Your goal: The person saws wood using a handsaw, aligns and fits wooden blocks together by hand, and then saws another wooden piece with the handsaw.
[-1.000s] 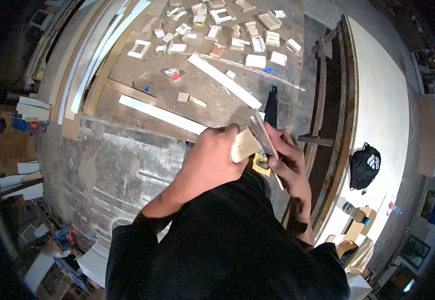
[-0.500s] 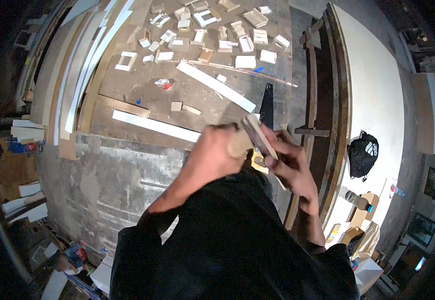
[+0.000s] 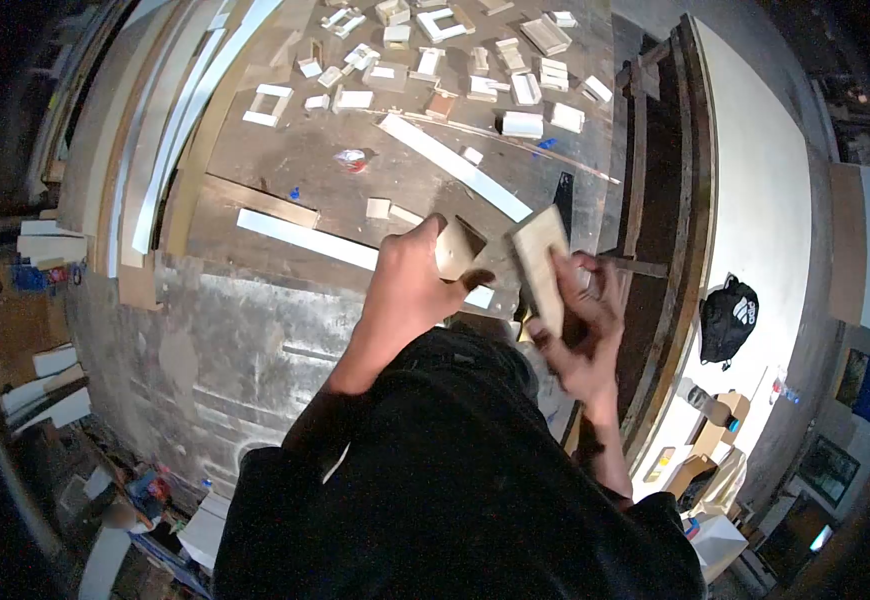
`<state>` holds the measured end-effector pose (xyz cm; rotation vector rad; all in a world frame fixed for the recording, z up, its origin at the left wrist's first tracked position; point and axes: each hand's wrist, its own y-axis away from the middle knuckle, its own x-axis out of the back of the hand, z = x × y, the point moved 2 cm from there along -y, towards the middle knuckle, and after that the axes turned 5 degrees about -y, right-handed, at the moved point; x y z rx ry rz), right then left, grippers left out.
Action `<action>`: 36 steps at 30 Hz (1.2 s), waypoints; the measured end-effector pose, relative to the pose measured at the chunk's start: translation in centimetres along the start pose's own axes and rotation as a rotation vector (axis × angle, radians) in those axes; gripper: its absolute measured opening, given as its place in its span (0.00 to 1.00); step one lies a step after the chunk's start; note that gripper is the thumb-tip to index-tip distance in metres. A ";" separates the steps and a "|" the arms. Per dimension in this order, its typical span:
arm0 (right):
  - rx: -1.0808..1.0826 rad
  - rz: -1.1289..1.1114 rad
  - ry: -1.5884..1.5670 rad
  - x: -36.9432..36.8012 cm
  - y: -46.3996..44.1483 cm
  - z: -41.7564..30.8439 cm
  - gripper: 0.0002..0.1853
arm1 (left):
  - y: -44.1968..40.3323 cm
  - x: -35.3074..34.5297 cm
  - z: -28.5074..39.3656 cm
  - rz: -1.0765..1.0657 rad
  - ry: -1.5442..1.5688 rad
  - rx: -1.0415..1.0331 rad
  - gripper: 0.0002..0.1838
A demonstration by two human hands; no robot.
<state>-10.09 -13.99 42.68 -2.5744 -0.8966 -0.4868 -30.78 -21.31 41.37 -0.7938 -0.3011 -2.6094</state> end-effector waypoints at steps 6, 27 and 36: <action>-0.201 0.022 -0.082 -6.5 -1.0 0.6 0.35 | -0.1 2.3 -3.9 -0.180 0.139 -0.049 0.27; -0.108 0.113 0.211 -20.3 -9.5 -1.6 0.31 | -2.7 16.4 -18.4 -0.286 0.314 -0.190 0.22; -0.029 0.026 0.085 -27.7 -9.2 -6.1 0.34 | -3.2 16.5 -20.9 -0.410 1.118 0.004 0.13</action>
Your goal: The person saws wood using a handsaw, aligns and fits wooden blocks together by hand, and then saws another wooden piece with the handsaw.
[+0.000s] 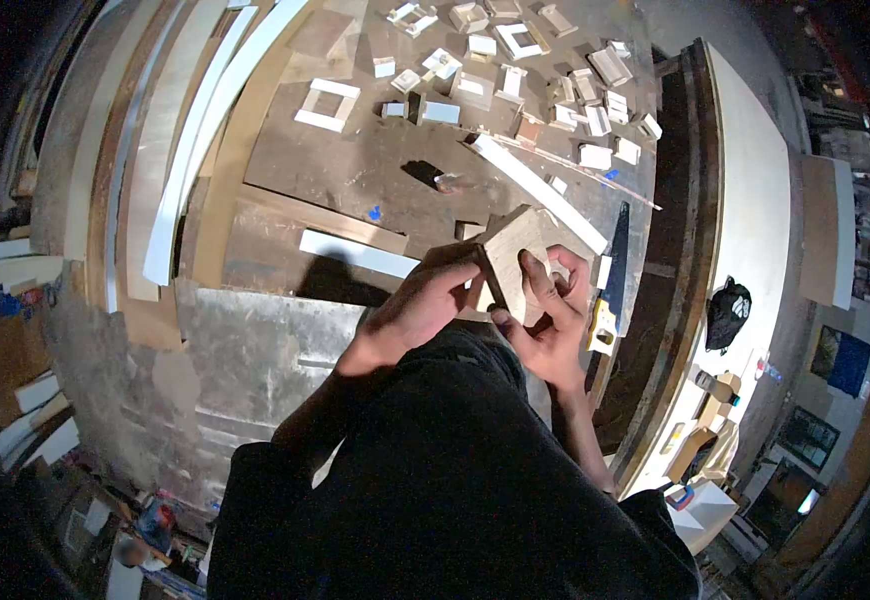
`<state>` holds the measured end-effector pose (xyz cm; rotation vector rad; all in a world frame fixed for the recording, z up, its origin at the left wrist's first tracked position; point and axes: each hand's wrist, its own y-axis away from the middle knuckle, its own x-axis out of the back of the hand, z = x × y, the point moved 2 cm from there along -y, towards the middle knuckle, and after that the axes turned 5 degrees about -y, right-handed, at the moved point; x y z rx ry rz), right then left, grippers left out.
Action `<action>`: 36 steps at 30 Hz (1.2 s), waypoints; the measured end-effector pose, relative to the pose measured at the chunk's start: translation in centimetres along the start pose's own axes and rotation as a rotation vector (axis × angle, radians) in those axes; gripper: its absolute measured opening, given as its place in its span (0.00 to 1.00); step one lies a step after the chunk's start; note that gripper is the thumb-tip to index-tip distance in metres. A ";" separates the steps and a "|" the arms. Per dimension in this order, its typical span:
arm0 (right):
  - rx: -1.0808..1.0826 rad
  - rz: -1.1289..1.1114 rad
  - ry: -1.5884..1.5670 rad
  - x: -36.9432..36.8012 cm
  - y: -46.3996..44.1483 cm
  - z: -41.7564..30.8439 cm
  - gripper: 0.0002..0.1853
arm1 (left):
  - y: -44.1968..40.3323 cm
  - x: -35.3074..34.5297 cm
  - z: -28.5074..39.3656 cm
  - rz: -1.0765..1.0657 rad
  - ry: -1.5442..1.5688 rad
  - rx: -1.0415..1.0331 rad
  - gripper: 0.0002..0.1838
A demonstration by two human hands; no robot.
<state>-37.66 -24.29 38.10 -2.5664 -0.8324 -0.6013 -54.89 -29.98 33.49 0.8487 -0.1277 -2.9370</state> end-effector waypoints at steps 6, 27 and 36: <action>-0.078 -0.019 -0.115 -1.5 1.8 -0.8 0.39 | 0.7 -0.2 1.8 0.160 0.220 0.212 0.13; -0.155 0.019 -0.347 4.1 4.8 -2.4 0.41 | 1.2 -4.7 0.3 0.201 0.380 0.089 0.21; -0.260 0.070 -0.338 3.2 5.3 1.2 0.40 | 1.5 -8.2 -3.5 0.202 -0.312 0.004 0.27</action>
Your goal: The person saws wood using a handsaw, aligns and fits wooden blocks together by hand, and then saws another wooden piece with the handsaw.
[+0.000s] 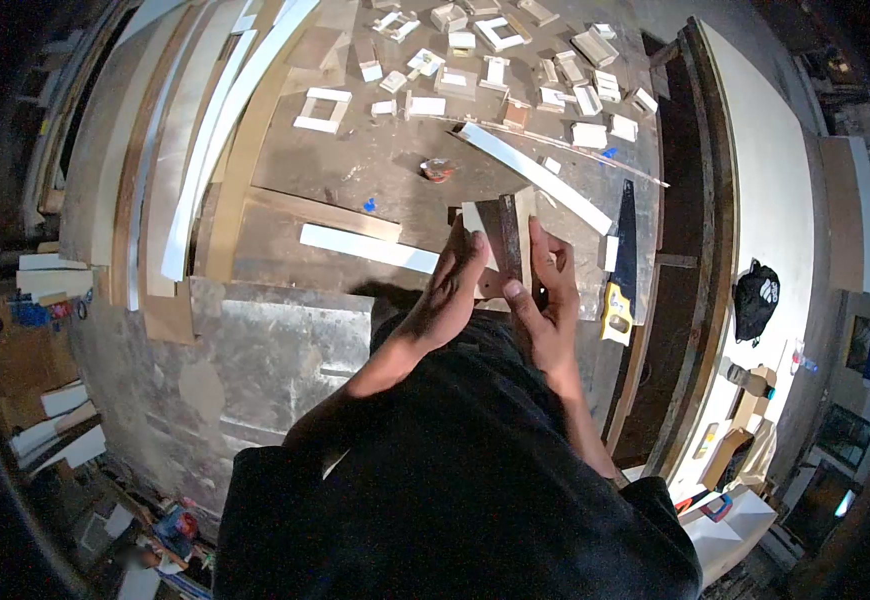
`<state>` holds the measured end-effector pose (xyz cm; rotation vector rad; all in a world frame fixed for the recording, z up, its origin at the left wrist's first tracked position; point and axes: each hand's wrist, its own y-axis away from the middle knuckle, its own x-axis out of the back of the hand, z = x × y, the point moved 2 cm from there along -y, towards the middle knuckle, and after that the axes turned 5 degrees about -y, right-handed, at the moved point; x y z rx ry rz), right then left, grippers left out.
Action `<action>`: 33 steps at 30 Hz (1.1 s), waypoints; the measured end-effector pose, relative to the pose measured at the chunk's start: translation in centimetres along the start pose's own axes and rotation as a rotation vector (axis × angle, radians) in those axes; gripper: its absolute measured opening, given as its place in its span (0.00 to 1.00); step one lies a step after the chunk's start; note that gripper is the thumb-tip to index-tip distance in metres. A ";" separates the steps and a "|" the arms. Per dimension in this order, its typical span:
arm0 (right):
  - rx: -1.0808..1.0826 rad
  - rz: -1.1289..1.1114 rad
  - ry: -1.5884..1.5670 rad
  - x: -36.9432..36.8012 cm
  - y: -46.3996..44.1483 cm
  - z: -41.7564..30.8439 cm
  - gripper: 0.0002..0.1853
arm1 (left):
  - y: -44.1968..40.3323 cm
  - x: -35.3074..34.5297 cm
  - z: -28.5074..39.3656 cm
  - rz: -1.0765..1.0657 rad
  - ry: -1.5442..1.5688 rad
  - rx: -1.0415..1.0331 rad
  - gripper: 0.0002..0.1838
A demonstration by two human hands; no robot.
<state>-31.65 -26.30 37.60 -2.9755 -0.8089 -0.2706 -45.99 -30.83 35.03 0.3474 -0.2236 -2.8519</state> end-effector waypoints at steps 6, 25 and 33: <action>-0.176 -0.057 -0.298 1.1 -0.1 1.9 0.37 | -0.2 -1.4 -1.7 0.073 -0.200 0.023 0.27; -0.391 -0.152 -0.399 4.2 -3.0 7.6 0.34 | -7.3 -1.0 -4.1 0.284 -0.552 -0.174 0.23; -0.380 -0.130 0.146 10.6 0.8 17.9 0.28 | -9.5 9.0 -16.4 0.219 -1.563 0.004 0.23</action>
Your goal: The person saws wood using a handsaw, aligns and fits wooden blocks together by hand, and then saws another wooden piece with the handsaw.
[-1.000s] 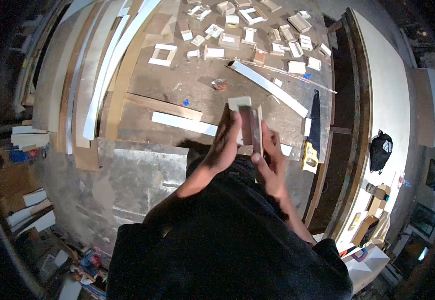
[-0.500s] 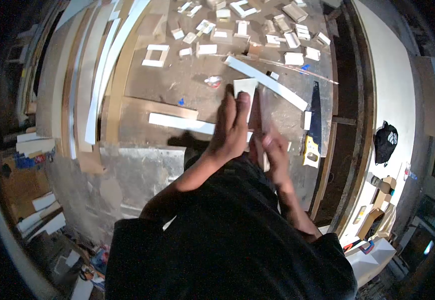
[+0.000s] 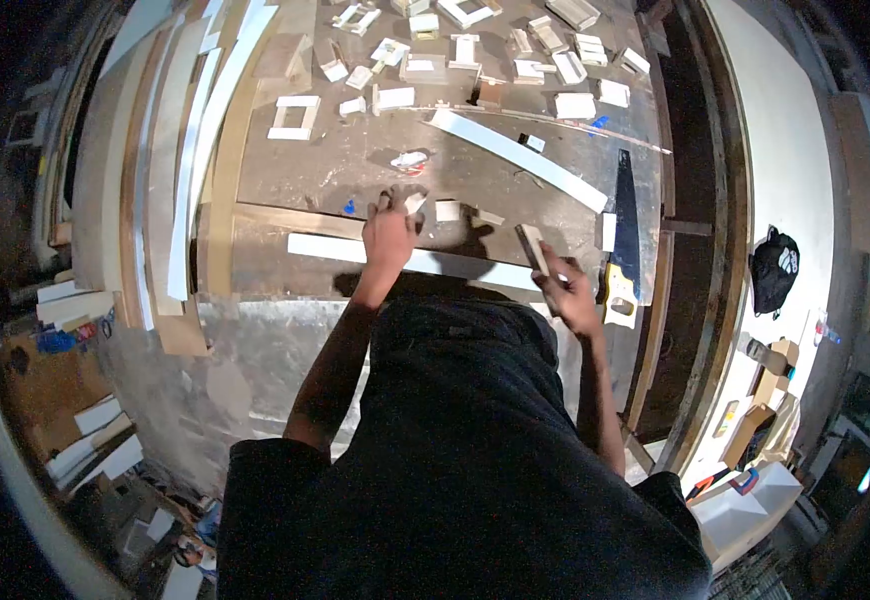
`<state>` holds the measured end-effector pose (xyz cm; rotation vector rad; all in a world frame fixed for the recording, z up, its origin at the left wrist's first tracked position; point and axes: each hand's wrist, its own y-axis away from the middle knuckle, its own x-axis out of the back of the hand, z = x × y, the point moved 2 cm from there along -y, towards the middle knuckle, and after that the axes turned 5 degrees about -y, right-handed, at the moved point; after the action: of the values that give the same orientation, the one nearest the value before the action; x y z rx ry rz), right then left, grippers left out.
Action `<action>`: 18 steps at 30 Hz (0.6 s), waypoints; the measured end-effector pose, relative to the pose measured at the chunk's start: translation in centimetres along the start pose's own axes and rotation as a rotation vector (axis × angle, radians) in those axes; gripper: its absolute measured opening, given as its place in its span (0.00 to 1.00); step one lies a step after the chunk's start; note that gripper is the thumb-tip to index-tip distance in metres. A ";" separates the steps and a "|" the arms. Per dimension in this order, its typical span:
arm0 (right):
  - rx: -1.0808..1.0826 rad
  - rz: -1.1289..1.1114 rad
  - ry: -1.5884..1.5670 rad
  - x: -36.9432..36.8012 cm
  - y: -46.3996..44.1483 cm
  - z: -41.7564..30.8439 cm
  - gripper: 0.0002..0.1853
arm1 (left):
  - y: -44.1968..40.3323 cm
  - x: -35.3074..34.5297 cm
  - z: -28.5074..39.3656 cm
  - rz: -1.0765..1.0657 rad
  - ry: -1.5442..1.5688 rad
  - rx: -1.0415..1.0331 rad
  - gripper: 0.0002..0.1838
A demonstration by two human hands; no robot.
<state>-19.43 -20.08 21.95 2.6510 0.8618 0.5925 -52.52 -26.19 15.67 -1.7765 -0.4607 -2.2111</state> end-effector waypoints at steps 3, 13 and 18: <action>0.053 0.118 -0.061 2.0 -0.8 -0.5 0.28 | 0.7 -1.5 0.2 -0.031 -0.008 0.035 0.22; -0.089 0.091 0.074 1.7 -1.9 -2.5 0.30 | -0.5 -1.8 2.4 -0.131 0.211 -0.064 0.15; -0.035 0.075 0.045 1.6 -2.6 -1.8 0.30 | -2.3 -2.8 5.1 -0.116 0.164 -0.192 0.23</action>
<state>-20.39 -16.83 22.92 2.6572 0.7597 0.6819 -48.23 -21.99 13.77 -1.6763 -0.3328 -2.5338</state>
